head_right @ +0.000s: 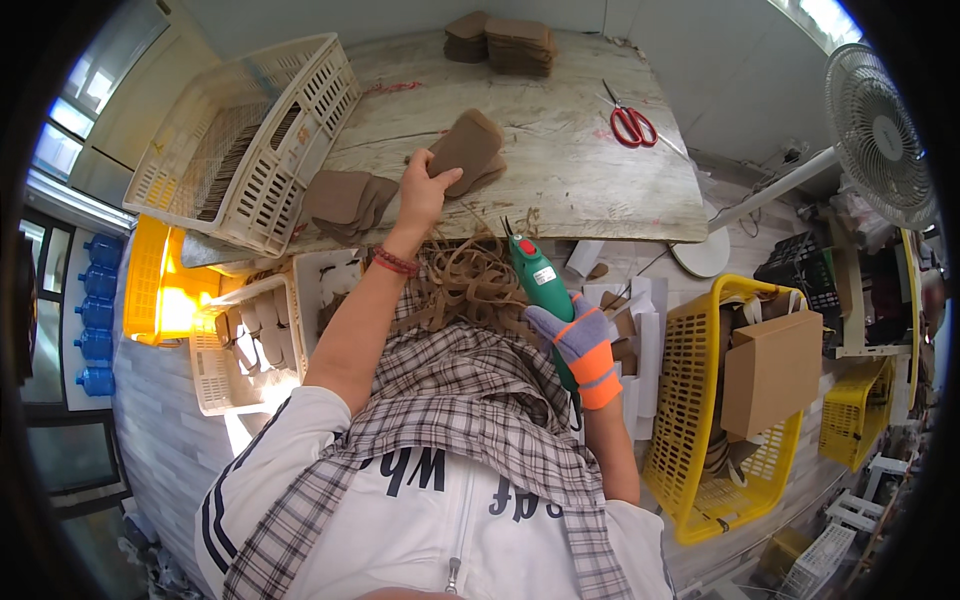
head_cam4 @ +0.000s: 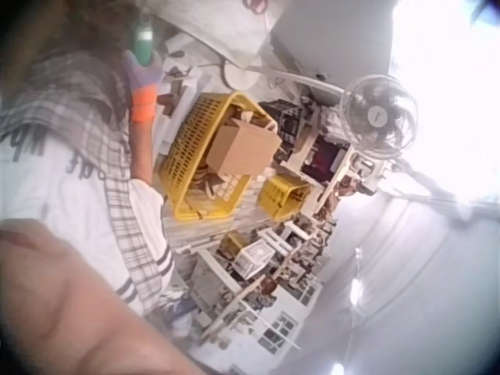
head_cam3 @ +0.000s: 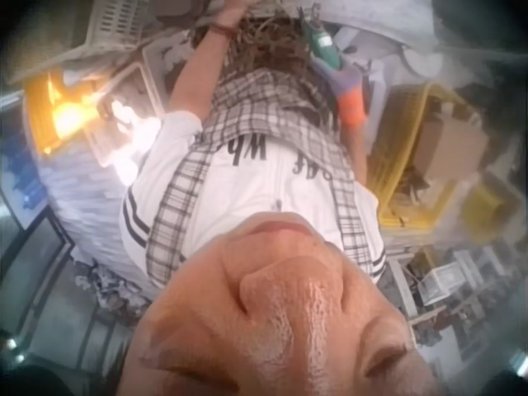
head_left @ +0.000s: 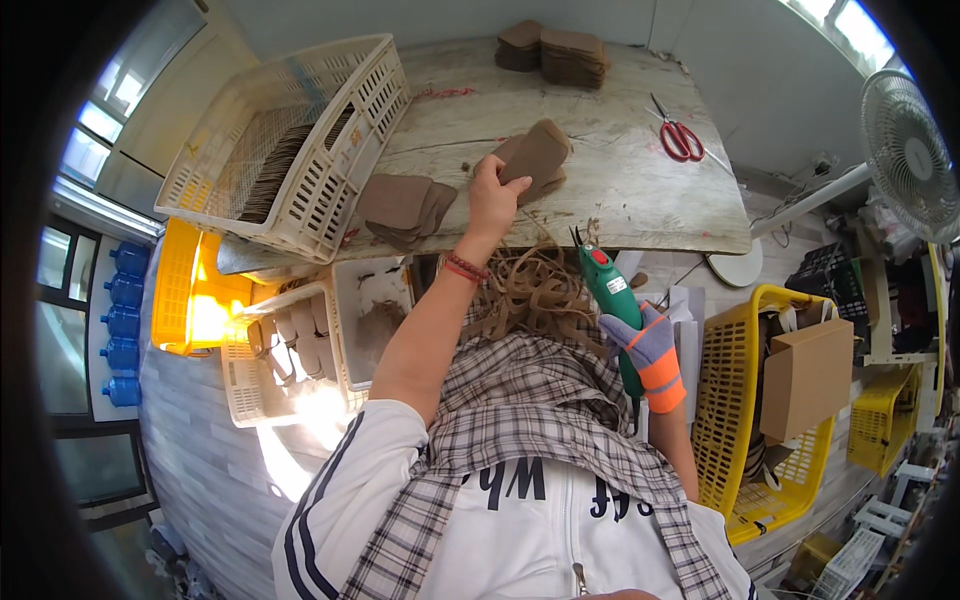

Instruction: The person uses a rotary tool to smooth and round the edges of rectangular cork pieces. They handle the pieces one at a time, rotating them to work on all sides, and place the finished pieces into a white plastic basket.

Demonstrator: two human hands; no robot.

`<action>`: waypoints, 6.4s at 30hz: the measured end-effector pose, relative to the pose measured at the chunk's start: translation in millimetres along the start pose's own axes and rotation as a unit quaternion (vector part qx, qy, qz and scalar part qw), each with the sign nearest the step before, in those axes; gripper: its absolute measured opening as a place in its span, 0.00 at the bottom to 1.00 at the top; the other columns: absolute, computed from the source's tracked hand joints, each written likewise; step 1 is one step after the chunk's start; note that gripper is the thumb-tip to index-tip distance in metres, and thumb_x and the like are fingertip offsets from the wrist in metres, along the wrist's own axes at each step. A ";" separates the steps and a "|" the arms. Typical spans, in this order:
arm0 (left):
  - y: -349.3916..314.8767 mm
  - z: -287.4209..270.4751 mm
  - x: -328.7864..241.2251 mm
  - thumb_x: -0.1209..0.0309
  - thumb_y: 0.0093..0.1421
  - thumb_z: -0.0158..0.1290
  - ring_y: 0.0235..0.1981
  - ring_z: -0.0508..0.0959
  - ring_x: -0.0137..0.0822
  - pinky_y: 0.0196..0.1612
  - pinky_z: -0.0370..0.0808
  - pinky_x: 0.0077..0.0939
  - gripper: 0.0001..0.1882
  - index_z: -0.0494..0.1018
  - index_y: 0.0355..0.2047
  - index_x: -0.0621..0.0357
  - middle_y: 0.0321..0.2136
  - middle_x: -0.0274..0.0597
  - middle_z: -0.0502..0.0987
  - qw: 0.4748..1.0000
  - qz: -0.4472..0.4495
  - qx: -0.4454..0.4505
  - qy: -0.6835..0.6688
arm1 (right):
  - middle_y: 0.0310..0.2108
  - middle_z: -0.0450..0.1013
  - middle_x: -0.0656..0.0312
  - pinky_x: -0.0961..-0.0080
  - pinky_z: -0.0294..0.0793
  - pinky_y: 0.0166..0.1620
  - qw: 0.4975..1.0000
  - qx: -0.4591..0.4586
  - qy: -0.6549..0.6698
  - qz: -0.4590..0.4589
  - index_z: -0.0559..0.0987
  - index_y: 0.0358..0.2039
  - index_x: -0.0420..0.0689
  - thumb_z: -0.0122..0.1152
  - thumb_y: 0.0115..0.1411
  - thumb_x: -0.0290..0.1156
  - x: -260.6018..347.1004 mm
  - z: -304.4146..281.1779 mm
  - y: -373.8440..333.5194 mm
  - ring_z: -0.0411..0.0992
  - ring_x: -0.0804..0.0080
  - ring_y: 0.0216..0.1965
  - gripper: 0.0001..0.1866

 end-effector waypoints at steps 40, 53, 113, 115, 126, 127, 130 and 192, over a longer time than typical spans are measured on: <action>-97.7 47.7 -1.4 0.81 0.58 0.51 0.42 0.76 0.37 0.44 0.75 0.34 0.14 0.69 0.46 0.60 0.42 0.41 0.76 0.856 -0.167 0.105 -0.479 | 0.21 0.72 0.64 0.83 0.68 0.21 0.999 -0.034 0.015 -0.032 0.74 0.38 0.37 0.69 0.50 0.33 71.8 -8.8 -6.0 0.70 0.80 0.18 0.19; -75.5 -15.9 -9.0 0.86 0.51 0.54 0.36 0.78 0.26 0.38 0.76 0.21 0.25 0.69 0.52 0.64 0.39 0.38 0.78 0.919 -0.157 0.273 -0.237 | 0.24 0.72 0.64 0.85 0.72 0.24 0.989 0.041 -0.137 -0.034 0.74 0.42 0.36 0.72 0.47 0.34 56.0 -23.1 -25.7 0.70 0.83 0.22 0.24; -80.2 -72.8 -10.9 0.80 0.52 0.56 0.32 0.75 0.22 0.38 0.73 0.16 0.10 0.75 0.36 0.62 0.31 0.32 0.78 0.948 -0.108 0.298 -0.035 | 0.22 0.72 0.66 0.86 0.67 0.24 0.987 0.138 -0.079 -0.030 0.74 0.38 0.37 0.72 0.47 0.37 51.9 58.2 -3.8 0.68 0.85 0.21 0.23; -49.4 -123.4 -21.3 0.80 0.56 0.53 0.33 0.77 0.24 0.39 0.74 0.17 0.12 0.73 0.41 0.62 0.34 0.34 0.78 0.979 -0.080 0.145 -0.124 | 0.22 0.73 0.65 0.86 0.68 0.25 0.992 0.120 -0.037 -0.018 0.74 0.39 0.36 0.71 0.48 0.35 46.8 50.8 -2.8 0.69 0.85 0.22 0.22; 1.8 -68.1 -48.9 0.64 0.53 0.57 0.55 0.62 0.48 0.56 0.58 0.45 0.24 0.71 0.49 0.59 0.50 0.48 0.67 0.794 0.298 -0.068 0.526 | 0.21 0.74 0.63 0.84 0.69 0.22 0.999 0.038 0.005 0.015 0.73 0.37 0.35 0.70 0.50 0.34 15.4 13.1 3.6 0.70 0.81 0.18 0.20; 6.9 -46.7 -41.3 0.64 0.53 0.57 0.54 0.63 0.47 0.55 0.59 0.45 0.23 0.71 0.48 0.60 0.50 0.48 0.67 0.807 0.273 -0.038 0.522 | 0.21 0.74 0.63 0.84 0.69 0.22 0.999 0.037 0.014 0.015 0.74 0.36 0.36 0.70 0.49 0.34 14.6 12.7 3.7 0.70 0.81 0.17 0.20; 21.3 -16.6 -1.5 0.63 0.51 0.59 0.52 0.64 0.46 0.54 0.59 0.44 0.23 0.72 0.46 0.62 0.47 0.47 0.68 0.837 0.174 -0.003 0.519 | 0.20 0.74 0.63 0.84 0.69 0.21 0.999 0.035 -0.026 0.006 0.74 0.36 0.36 0.70 0.49 0.34 11.8 7.3 3.8 0.71 0.81 0.17 0.19; -59.3 -4.9 -18.8 0.83 0.55 0.52 0.42 0.77 0.29 0.44 0.76 0.25 0.25 0.65 0.54 0.64 0.45 0.40 0.75 0.910 -0.127 0.280 -0.279 | 0.21 0.72 0.63 0.83 0.71 0.21 0.996 0.046 -0.071 -0.020 0.74 0.37 0.36 0.71 0.48 0.33 65.2 -29.8 -15.6 0.69 0.81 0.17 0.20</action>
Point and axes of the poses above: each hand's wrist, its own y-axis towards the middle knuckle, its own z-axis out of the palm, x = y × z, the point moved 6 cm from there along y, towards the middle knuckle
